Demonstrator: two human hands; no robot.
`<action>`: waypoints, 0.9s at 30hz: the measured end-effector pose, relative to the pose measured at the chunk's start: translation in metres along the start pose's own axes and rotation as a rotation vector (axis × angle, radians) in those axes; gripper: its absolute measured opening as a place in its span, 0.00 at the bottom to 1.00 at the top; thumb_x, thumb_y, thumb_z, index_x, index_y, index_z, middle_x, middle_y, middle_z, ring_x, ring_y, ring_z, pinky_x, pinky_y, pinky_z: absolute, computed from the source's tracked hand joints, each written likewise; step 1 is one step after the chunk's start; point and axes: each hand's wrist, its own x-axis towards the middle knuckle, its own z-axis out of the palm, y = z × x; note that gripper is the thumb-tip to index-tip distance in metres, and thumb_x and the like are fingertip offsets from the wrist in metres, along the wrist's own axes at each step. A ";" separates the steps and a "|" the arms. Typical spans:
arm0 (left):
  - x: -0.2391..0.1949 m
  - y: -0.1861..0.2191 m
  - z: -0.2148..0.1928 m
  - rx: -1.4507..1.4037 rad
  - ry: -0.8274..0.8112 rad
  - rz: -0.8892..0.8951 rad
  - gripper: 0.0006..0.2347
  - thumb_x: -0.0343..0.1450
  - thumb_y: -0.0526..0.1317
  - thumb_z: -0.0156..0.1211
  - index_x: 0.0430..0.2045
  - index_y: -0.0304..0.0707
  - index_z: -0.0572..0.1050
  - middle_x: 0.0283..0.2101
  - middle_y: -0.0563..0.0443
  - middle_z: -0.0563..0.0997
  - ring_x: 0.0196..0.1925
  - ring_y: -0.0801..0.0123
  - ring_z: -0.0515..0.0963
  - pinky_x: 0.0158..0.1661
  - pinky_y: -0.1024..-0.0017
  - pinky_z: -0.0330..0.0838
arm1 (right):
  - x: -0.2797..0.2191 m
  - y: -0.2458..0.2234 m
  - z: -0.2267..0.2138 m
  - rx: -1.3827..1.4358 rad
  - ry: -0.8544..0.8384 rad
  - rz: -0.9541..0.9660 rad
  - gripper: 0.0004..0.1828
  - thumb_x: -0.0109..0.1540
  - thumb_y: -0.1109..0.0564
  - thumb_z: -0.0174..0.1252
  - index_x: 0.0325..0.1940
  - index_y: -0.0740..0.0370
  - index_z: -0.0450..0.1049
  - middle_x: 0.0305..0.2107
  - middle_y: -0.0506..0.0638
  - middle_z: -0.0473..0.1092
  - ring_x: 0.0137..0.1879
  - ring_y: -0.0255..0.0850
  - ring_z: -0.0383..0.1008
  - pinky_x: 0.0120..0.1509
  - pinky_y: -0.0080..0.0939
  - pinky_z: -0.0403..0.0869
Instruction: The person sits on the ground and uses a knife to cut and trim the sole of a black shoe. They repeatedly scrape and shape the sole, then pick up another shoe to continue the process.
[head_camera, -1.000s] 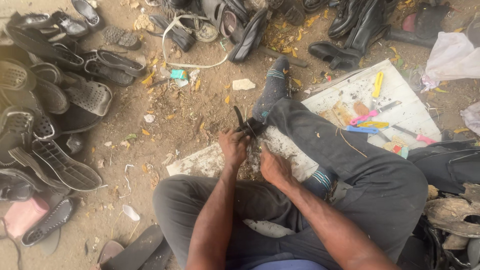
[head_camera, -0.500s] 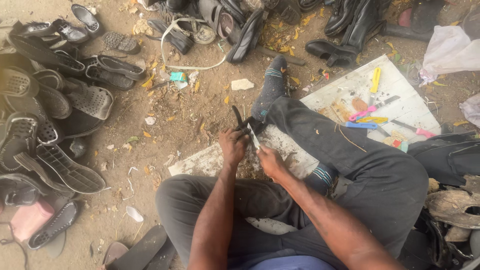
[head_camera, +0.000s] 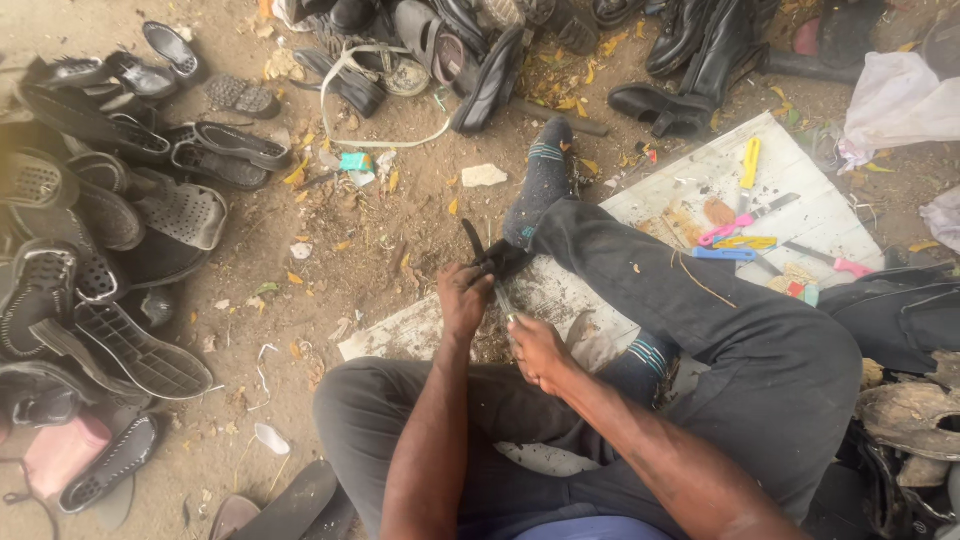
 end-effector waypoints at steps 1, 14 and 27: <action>0.001 0.000 0.001 -0.047 -0.037 -0.108 0.08 0.66 0.38 0.67 0.34 0.35 0.85 0.34 0.51 0.79 0.43 0.63 0.71 0.49 0.65 0.65 | 0.006 -0.004 -0.003 -0.018 0.003 0.000 0.24 0.70 0.51 0.45 0.72 0.52 0.64 0.14 0.39 0.56 0.12 0.29 0.48 0.14 0.35 0.51; -0.003 0.011 -0.015 -0.188 -0.085 -0.285 0.08 0.69 0.37 0.64 0.34 0.28 0.83 0.37 0.48 0.75 0.43 0.63 0.74 0.45 0.65 0.73 | 0.055 0.019 0.016 -0.653 0.293 -0.533 0.17 0.66 0.56 0.55 0.55 0.70 0.74 0.20 0.50 0.68 0.25 0.38 0.65 0.27 0.43 0.65; 0.004 0.061 -0.041 0.728 -0.501 0.184 0.07 0.71 0.38 0.60 0.29 0.36 0.84 0.40 0.46 0.79 0.45 0.58 0.72 0.52 0.60 0.67 | 0.021 0.053 -0.023 -0.547 0.069 -0.573 0.14 0.70 0.54 0.55 0.48 0.67 0.81 0.23 0.47 0.70 0.30 0.37 0.68 0.35 0.46 0.69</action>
